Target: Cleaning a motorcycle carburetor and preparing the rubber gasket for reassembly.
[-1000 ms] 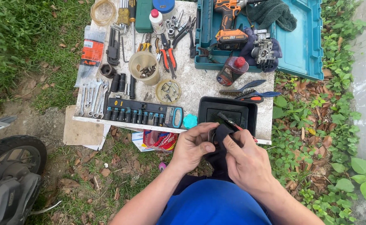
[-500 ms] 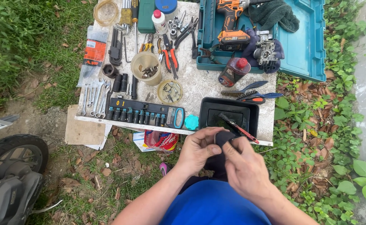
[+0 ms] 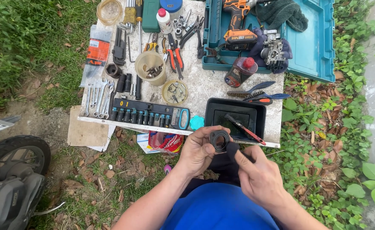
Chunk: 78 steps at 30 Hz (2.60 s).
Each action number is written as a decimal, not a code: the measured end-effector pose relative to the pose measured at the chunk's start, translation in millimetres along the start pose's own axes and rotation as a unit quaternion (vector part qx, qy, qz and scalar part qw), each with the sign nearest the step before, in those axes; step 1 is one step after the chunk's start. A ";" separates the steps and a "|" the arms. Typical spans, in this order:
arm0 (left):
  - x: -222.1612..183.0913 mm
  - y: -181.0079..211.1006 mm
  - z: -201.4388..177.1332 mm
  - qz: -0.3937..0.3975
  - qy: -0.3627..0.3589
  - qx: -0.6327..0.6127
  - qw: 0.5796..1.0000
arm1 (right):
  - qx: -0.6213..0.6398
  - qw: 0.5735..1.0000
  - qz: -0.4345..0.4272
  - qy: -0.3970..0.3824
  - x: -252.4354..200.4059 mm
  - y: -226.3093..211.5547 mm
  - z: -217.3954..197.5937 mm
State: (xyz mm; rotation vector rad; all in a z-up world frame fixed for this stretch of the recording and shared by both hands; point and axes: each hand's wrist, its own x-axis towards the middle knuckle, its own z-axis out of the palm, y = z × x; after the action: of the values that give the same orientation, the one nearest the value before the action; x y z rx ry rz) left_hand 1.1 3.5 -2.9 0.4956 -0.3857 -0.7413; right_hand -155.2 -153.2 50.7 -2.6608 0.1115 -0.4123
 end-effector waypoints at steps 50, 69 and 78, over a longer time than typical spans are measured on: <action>2.5 41.1 10.4 -0.079 -0.008 -0.058 0.995 | 0.535 0.820 0.205 0.008 11.7 12.6 -26.1; -6.8 10.7 -9.1 -0.138 0.056 0.137 0.979 | 0.077 0.995 -0.023 -0.057 40.7 -20.8 -21.1; 3.5 4.8 0.0 -0.154 0.053 0.069 0.984 | 0.167 0.985 0.033 -0.013 44.5 -5.4 -21.3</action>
State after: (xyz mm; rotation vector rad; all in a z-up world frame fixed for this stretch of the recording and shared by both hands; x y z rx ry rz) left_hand 6.1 4.0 0.3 0.7322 -0.2637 -0.9869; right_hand -119.3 -163.6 83.3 -2.3249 0.1104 -0.3403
